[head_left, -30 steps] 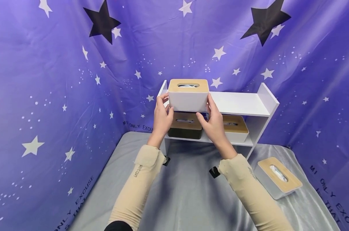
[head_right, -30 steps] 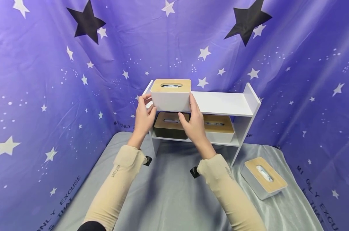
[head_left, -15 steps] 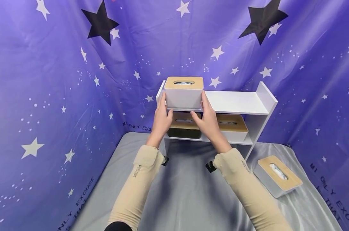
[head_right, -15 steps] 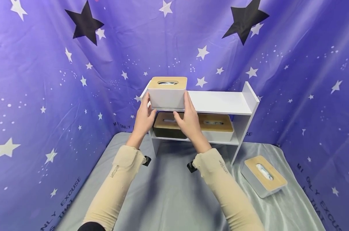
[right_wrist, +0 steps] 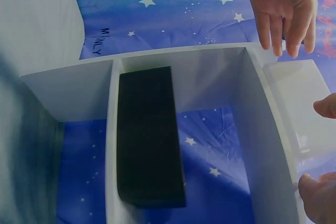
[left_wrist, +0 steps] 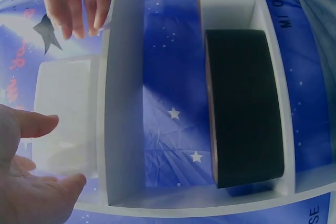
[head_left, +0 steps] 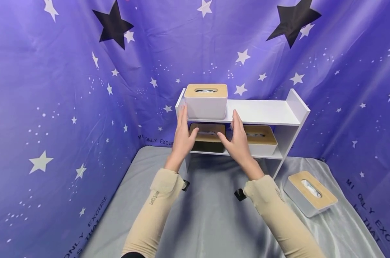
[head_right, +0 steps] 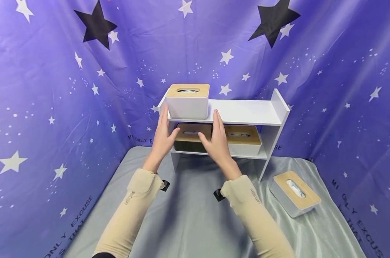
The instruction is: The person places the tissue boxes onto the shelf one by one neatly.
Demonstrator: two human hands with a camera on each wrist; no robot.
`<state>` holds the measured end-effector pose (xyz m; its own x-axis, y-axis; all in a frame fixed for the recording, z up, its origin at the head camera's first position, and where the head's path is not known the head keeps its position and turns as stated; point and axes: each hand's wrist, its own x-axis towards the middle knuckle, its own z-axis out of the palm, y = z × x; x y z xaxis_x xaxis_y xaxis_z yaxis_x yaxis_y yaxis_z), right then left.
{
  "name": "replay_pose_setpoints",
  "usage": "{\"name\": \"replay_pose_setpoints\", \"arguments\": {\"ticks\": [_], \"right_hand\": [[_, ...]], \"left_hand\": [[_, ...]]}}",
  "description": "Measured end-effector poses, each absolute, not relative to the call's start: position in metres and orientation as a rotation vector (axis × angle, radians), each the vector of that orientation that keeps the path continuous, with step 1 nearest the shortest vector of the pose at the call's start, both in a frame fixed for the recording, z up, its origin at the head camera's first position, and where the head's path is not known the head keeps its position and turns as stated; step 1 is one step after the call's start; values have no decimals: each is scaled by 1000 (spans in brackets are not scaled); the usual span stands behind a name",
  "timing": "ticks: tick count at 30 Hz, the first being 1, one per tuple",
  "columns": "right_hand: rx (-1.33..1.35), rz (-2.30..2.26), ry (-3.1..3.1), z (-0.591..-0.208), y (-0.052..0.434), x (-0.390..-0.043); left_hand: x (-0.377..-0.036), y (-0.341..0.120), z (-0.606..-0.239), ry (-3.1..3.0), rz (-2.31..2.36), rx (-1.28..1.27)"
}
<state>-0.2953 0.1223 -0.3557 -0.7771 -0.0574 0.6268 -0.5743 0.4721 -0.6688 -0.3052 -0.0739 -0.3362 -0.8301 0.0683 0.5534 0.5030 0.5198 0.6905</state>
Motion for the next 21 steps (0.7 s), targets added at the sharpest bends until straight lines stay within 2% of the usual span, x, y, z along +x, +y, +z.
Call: {"name": "replay_pose_setpoints", "arguments": {"ticks": [13,21], "right_hand": [[504,1242,-2082,-401,160,-265],[333,1164,-2093,-443,196,-243]], "left_hand": [[-282,-63,-369,-2214,-1326,-581],[-280,-46,-387,-2222,-1388,-647]]}}
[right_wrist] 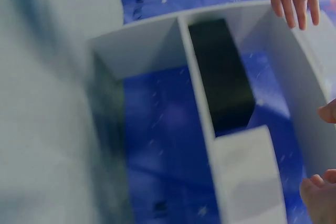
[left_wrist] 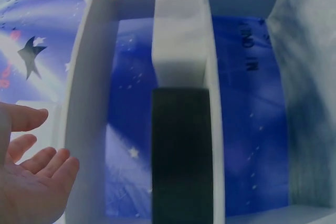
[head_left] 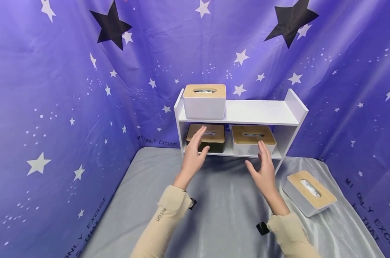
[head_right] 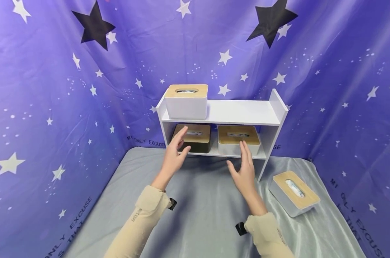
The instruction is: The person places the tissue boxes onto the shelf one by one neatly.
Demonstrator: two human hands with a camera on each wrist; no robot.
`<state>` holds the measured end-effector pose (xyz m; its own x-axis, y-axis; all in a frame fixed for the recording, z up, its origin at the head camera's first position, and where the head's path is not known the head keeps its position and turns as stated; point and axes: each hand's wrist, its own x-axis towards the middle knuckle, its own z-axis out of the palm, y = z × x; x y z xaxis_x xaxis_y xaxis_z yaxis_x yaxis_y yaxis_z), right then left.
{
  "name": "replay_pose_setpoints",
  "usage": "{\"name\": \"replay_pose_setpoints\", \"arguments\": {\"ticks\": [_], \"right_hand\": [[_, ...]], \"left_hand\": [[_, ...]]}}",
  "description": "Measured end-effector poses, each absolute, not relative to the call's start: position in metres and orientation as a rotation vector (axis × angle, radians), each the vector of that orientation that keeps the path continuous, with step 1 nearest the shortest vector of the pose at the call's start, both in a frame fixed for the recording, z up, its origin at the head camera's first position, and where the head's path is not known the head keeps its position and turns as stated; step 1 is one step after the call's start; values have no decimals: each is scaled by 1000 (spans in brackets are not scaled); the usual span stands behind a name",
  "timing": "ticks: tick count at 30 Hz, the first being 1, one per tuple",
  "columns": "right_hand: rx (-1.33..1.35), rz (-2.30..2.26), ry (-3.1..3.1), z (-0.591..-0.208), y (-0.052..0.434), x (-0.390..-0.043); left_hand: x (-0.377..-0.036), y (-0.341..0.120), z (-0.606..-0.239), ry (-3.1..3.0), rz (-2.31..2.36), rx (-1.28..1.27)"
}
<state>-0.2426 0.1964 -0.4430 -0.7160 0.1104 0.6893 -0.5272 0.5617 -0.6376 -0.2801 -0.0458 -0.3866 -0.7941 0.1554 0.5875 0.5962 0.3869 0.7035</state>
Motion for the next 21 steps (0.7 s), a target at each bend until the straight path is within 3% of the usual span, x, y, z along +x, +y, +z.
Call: {"name": "replay_pose_setpoints", "arguments": {"ticks": [21], "right_hand": [[-200,1110,-2174,-519,297,-204]], "left_hand": [[-276,22,-455,-2450,-1351,-791]]}}
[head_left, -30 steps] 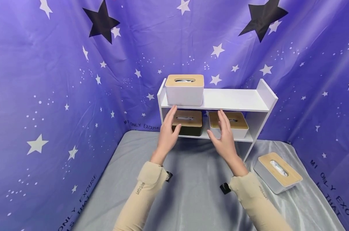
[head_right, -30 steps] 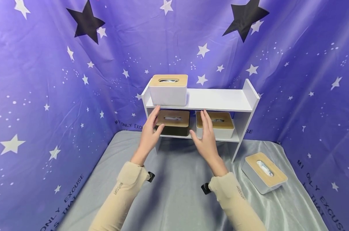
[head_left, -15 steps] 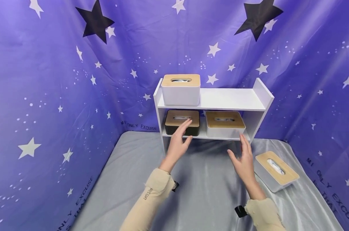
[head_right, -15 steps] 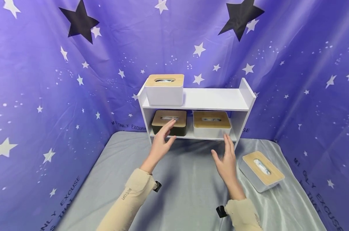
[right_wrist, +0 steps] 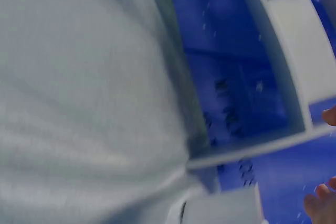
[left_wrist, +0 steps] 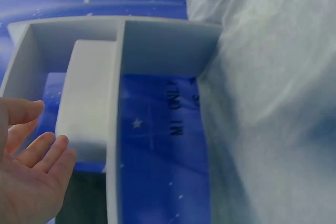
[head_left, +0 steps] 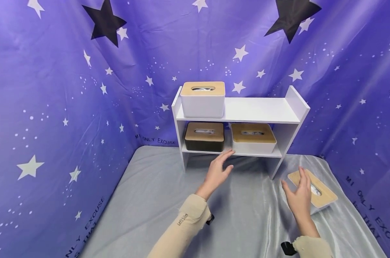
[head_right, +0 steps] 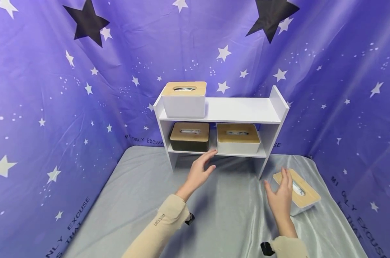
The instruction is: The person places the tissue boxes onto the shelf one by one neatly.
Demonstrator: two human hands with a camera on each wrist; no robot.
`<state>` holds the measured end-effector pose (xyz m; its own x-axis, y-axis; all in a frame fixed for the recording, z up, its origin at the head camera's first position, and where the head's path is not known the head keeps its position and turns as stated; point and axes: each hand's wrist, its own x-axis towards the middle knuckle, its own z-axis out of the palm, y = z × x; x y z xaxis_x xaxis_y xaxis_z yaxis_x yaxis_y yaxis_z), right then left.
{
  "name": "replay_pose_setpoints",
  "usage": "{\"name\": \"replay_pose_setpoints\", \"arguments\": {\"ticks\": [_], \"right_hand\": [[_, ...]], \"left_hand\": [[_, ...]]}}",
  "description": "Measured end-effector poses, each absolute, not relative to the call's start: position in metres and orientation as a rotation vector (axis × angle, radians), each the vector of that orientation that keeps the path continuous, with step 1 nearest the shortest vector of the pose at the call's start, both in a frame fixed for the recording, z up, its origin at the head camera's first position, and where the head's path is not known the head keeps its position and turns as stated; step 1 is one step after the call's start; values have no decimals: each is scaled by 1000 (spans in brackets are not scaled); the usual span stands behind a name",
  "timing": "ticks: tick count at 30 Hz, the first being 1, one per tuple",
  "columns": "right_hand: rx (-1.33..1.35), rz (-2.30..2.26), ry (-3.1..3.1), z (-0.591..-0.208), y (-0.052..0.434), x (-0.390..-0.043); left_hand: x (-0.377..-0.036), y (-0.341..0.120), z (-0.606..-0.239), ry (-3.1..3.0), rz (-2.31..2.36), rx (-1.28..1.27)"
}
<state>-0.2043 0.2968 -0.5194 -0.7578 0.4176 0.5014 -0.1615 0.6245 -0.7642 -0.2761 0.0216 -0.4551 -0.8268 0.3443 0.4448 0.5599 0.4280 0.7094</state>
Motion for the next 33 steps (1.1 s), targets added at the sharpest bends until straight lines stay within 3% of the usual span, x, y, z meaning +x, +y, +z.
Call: {"name": "replay_pose_setpoints", "arguments": {"ticks": [15,33], "right_hand": [[-513,1070,-2183,-557,343,-186],[-654,1232,-2209,-581,384,-164]], "left_hand": [[-269,58,-476,-2558,-1237,-854],[-260,77,-497,-2599,-1315,-892]]}}
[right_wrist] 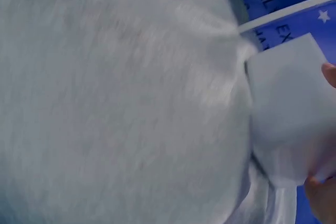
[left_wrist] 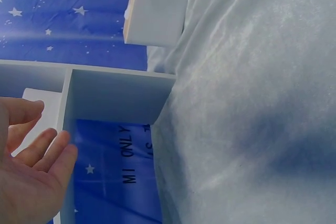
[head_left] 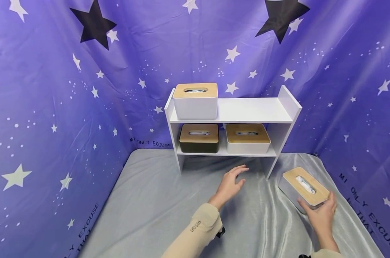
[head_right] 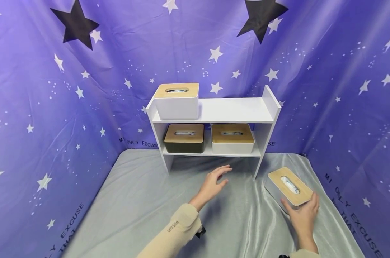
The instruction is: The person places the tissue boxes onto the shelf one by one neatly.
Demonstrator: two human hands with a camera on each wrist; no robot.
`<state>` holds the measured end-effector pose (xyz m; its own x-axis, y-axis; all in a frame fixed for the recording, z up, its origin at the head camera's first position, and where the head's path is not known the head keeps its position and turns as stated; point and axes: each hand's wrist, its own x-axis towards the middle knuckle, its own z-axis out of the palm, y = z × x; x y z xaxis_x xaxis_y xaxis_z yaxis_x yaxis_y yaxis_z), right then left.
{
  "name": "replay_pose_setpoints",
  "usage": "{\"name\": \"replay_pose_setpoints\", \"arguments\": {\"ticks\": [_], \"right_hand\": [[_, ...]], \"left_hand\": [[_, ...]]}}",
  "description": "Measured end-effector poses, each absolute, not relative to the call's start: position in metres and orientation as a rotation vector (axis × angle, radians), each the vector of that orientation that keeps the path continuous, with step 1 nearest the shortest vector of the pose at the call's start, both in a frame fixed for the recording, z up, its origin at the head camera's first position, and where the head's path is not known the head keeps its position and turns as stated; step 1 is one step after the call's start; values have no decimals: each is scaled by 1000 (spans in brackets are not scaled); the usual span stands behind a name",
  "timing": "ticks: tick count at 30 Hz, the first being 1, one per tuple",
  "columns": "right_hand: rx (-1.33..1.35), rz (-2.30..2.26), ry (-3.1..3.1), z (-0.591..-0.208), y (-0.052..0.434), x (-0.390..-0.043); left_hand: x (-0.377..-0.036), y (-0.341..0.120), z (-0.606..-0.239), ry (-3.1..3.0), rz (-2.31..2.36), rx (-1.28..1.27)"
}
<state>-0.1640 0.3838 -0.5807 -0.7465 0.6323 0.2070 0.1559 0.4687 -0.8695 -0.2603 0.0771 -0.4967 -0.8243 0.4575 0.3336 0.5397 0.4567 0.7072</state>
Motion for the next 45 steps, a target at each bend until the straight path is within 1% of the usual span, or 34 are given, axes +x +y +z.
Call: {"name": "replay_pose_setpoints", "arguments": {"ticks": [4,11,16,23,29,34,37,45], "right_hand": [[-694,1352,-2214,-584,390,-165],[-834,1480,-2179,-577,396,-162],[-817,1512,-2201,-577,393,-157],[-551,1528,-2308,-585,383,-147],[-387,1548,-2424,-582,367,-141],[-157,1611,-2458,-571,348,-142],[-74,1648,-2460,-562,337,-145],[84,1625,-2353,-532,319,-157]], "left_hand": [[-258,76,-498,-2598,-1349,-892],[-257,77,-500,-2611,-1376,-883],[-255,78,-500,-2618,-1381,-886],[-252,81,-507,-2658,-1406,-886],[-246,86,-517,-2794,-1335,-883],[-238,88,-522,-2916,-1312,-823],[-234,87,-522,-2931,-1381,-788],[-230,73,-502,-2720,-1724,-710]]}}
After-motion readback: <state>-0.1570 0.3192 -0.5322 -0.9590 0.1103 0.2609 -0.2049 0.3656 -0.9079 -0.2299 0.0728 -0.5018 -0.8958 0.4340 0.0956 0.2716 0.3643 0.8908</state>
